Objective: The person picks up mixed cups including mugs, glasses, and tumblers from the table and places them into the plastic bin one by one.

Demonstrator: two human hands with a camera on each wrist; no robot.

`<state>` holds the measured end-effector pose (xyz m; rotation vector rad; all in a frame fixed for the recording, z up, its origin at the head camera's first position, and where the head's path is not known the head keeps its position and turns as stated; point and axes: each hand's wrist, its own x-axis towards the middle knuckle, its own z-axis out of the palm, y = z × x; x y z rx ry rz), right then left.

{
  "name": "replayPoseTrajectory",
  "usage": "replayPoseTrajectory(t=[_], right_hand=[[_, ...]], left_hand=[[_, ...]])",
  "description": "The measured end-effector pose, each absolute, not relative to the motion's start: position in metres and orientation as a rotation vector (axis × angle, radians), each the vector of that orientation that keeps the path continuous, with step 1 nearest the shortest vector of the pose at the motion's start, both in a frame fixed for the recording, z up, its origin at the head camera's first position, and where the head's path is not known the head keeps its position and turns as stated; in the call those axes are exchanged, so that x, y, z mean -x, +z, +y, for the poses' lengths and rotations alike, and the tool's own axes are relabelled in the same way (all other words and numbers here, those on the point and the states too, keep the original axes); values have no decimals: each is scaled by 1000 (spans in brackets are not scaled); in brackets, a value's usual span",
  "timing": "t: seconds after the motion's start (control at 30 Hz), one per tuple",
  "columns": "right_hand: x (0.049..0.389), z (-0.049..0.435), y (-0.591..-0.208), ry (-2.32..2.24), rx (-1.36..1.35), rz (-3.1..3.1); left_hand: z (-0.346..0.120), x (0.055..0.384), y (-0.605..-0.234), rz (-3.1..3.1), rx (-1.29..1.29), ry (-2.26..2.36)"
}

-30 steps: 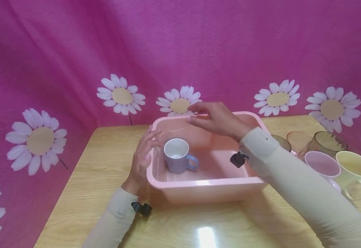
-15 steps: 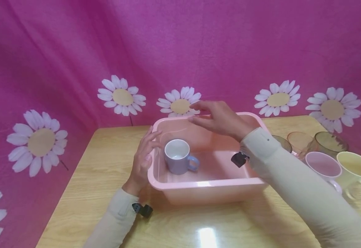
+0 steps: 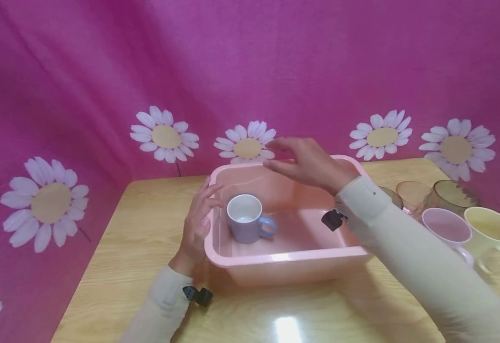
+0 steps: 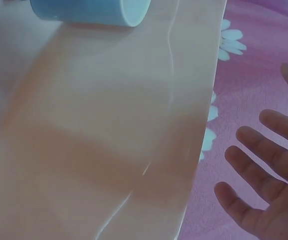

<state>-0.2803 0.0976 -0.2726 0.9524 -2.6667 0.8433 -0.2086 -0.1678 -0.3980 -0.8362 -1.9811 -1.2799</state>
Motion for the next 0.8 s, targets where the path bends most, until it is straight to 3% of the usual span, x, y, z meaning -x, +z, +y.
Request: replayPoseTrajectory(t=[0.53,0.8], right_hand=[[285,109,-267,854,-774,-2655],[279,118,-247,824,-715,-2597]], left_hand=[[-169,202,-404,-2034,806,-1333],[-172,204,-401,-2064,801,-1318]])
